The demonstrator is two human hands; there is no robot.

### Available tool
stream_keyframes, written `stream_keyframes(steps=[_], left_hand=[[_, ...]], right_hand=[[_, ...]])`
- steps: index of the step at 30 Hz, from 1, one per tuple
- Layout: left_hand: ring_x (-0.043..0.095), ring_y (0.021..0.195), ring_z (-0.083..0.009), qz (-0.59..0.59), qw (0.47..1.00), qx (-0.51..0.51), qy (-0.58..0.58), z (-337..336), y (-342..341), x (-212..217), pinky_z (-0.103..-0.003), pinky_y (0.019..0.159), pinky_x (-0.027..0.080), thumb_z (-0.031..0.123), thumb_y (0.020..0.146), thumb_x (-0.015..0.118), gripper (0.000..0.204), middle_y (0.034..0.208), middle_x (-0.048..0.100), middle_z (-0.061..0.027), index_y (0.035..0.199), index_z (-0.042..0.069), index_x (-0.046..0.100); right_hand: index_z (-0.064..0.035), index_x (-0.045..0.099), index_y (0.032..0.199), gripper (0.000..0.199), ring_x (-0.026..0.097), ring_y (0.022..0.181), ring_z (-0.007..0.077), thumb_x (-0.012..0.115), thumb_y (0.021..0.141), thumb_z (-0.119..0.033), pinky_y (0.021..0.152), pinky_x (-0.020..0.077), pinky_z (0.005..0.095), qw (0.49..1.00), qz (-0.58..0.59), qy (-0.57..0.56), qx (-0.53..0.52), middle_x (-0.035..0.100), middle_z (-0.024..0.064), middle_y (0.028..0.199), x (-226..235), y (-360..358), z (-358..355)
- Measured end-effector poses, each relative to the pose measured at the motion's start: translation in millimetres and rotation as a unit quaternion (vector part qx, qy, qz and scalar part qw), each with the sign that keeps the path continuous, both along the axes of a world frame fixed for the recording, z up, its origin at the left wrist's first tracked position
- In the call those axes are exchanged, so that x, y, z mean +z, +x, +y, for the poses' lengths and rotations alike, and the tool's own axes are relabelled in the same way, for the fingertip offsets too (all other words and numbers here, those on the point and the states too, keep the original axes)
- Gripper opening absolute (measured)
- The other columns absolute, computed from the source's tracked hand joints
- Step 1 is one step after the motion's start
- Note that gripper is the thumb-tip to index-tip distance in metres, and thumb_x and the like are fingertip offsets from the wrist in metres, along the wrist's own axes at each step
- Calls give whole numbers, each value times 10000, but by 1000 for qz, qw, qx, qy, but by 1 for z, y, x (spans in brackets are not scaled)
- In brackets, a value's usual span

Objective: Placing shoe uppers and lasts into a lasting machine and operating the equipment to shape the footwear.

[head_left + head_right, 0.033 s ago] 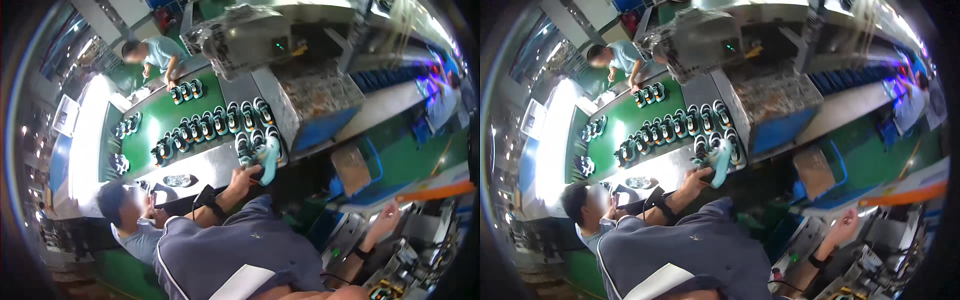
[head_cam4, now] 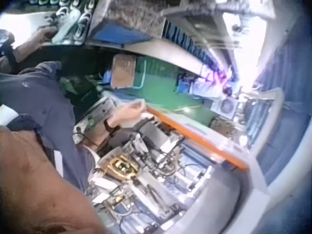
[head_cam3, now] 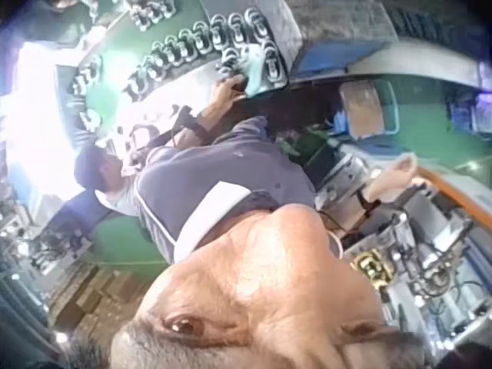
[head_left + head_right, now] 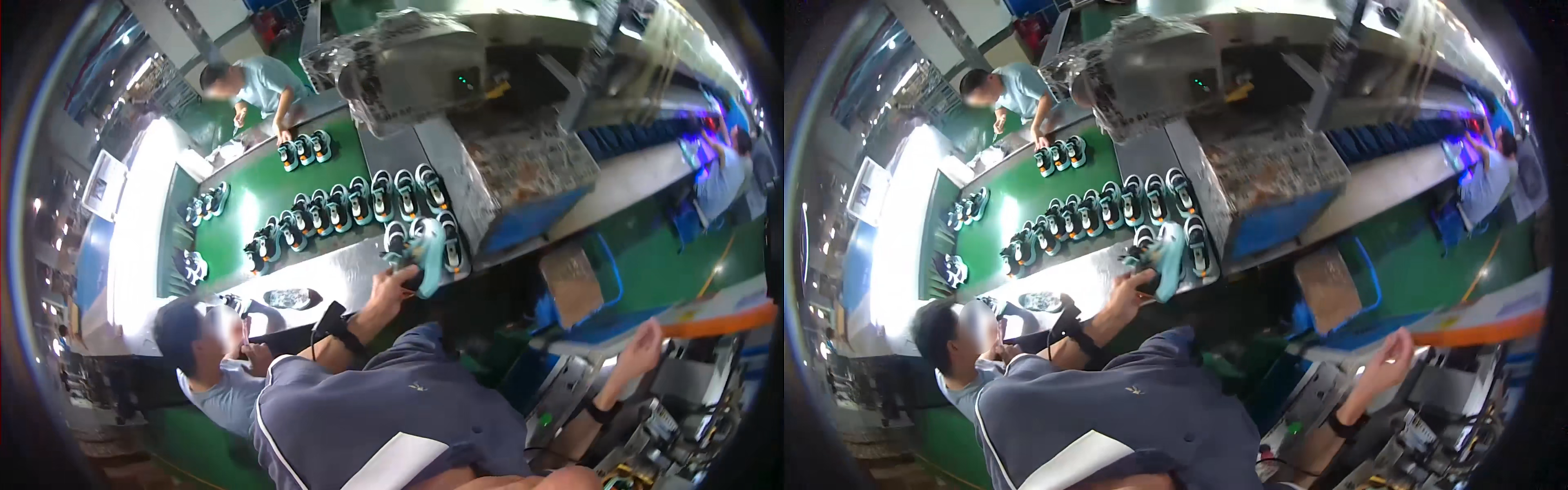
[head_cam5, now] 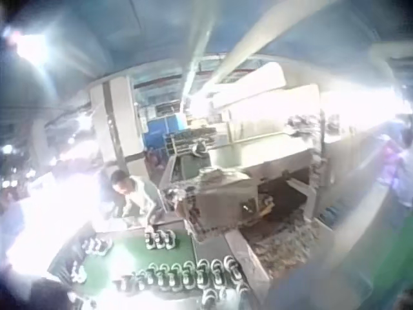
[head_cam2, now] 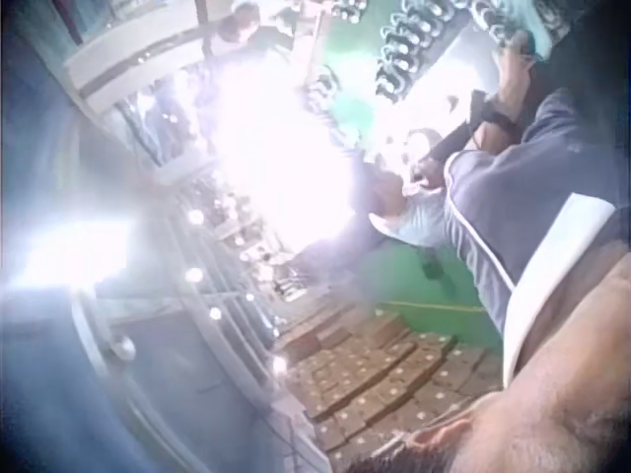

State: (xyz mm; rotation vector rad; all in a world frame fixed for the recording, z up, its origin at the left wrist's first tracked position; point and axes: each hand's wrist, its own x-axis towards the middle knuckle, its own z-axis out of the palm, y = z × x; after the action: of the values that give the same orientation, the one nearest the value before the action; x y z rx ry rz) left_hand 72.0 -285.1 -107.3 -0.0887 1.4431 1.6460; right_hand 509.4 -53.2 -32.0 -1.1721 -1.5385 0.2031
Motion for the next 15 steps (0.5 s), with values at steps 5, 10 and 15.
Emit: stream_keyframes(steps=[5,10,15], left_hand=[[649,723,-199,93,990,105,28,26,-169,-48,-299,567,517,163,766,740,352,927,663,-103,1036,-7,592],[586,555,-177,163,977,120,-66,55,-337,-114,-313,498,441,207,735,745,369,821,644,-87,996,0,587],[637,616,-210,153,973,158,-72,104,-483,-181,-300,495,501,211,727,742,326,823,659,-133,907,-36,625]], right_hand=[[1,637,1047,147,612,876,163,590,930,-74,748,491,268,953,-178,192,153,652,68,993,185,-213,91],[-79,664,1099,220,585,791,116,650,880,-82,683,481,264,891,-255,251,280,668,40,927,291,-455,156],[-122,570,1251,442,654,967,206,663,874,-332,788,505,318,847,-409,195,276,654,135,1131,320,-684,222]])
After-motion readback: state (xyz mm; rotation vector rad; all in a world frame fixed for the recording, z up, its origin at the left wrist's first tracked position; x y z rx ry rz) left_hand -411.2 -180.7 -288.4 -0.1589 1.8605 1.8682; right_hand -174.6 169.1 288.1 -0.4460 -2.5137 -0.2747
